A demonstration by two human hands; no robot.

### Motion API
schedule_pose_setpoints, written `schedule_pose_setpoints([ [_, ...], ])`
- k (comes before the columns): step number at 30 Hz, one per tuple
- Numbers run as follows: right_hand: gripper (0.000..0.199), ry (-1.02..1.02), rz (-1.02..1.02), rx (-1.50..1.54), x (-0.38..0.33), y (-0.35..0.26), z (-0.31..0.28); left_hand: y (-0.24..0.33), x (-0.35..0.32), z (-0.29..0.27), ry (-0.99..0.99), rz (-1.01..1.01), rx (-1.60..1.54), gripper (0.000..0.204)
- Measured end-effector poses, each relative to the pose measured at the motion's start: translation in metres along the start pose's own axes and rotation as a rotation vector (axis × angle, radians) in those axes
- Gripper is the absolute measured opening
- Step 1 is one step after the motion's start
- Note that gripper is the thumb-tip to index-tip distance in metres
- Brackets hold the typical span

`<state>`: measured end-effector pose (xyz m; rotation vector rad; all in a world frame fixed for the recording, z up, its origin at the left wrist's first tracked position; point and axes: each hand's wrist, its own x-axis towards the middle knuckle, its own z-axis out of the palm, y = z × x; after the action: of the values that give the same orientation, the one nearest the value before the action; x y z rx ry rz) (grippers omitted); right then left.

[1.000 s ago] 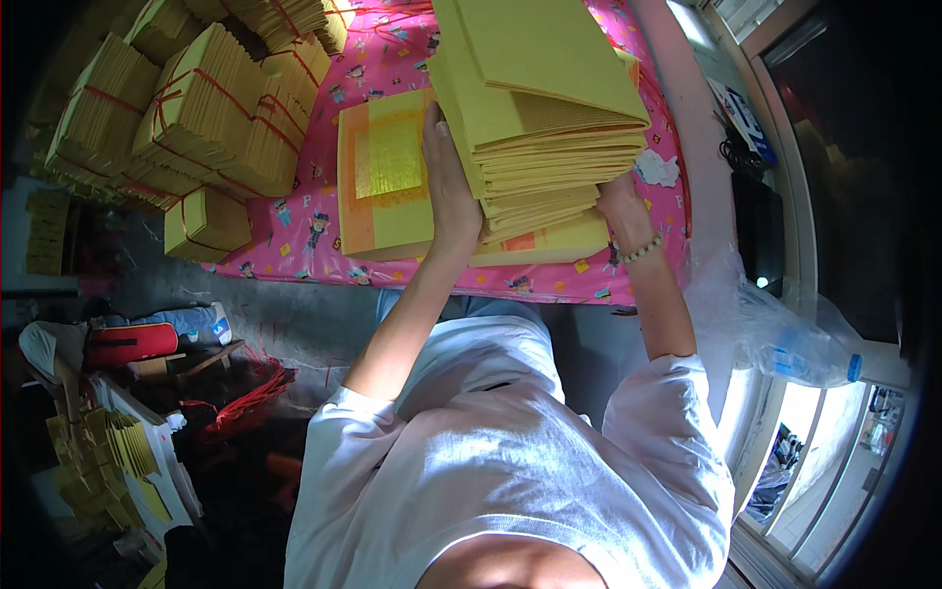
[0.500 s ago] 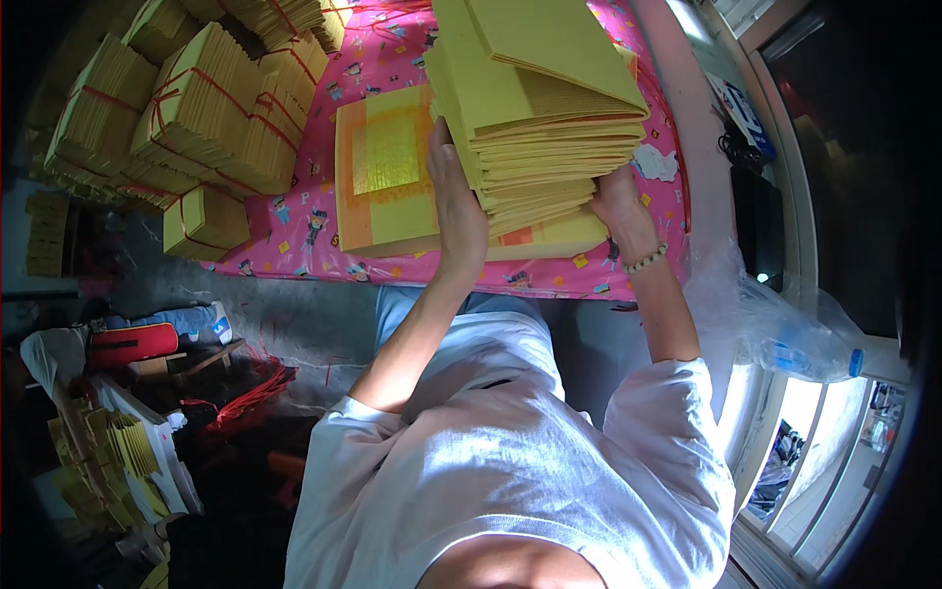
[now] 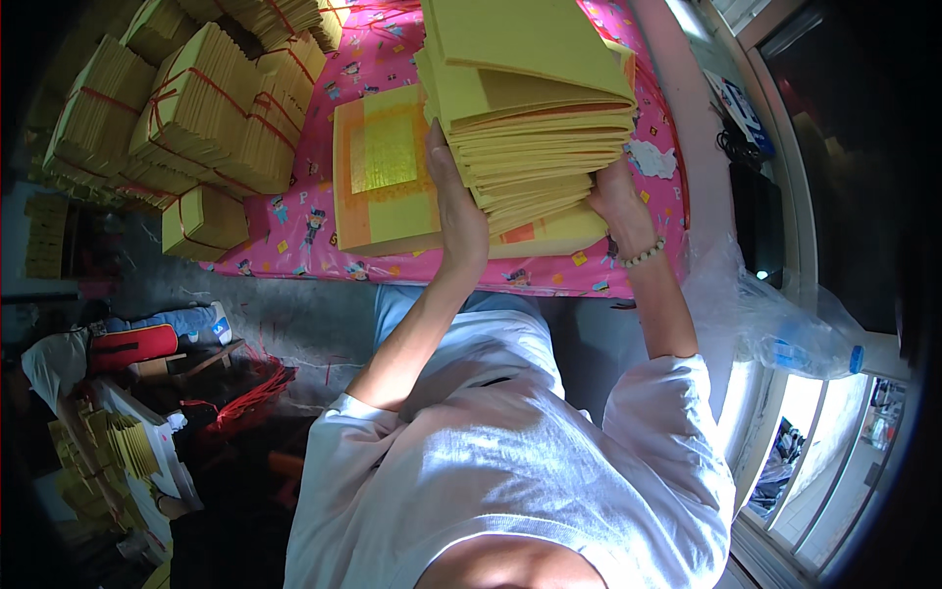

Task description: The person stacks yellow paper sheets into a neat pile on a pink patterned tablecloth, then uses a red string to tie the stack into a bundle. The person handles the sheets by hand and secures the bundle with a knot.

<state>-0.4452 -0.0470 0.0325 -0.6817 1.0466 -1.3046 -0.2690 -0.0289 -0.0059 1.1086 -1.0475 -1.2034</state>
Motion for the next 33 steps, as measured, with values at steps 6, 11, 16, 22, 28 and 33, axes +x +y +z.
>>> schedule_pose_setpoints([
  [6, 0.057, -0.009, -0.044, 0.109, -0.002, 0.004, -0.002, 0.013, 0.002, -0.003, -0.011, -0.125, -0.449, 0.059],
  [11, 0.054, 0.024, -0.039, 0.152, 0.005, 0.015, -0.011, 0.0, 0.006, 0.002, -0.033, 0.038, -0.088, 0.066],
  [16, 0.051, 0.046, -0.063, 0.171, -0.004, 0.007, 0.002, -0.003, 0.005, 0.001, -0.028, 0.04, -0.054, 0.065],
  [22, 0.051, 0.004, -0.076, 0.167, -0.005, 0.002, 0.004, 0.005, 0.001, 0.002, -0.03, 0.125, 0.095, 0.065],
  [28, 0.05, 0.032, -0.086, 0.058, -0.001, -0.013, 0.006, 0.019, 0.006, -0.007, -0.113, 0.108, -0.018, 0.065],
  [33, 0.053, 0.102, 0.05, 0.242, 0.011, -0.023, 0.013, 0.052, 0.008, 0.007, -0.091, 0.066, -0.34, 0.067],
])
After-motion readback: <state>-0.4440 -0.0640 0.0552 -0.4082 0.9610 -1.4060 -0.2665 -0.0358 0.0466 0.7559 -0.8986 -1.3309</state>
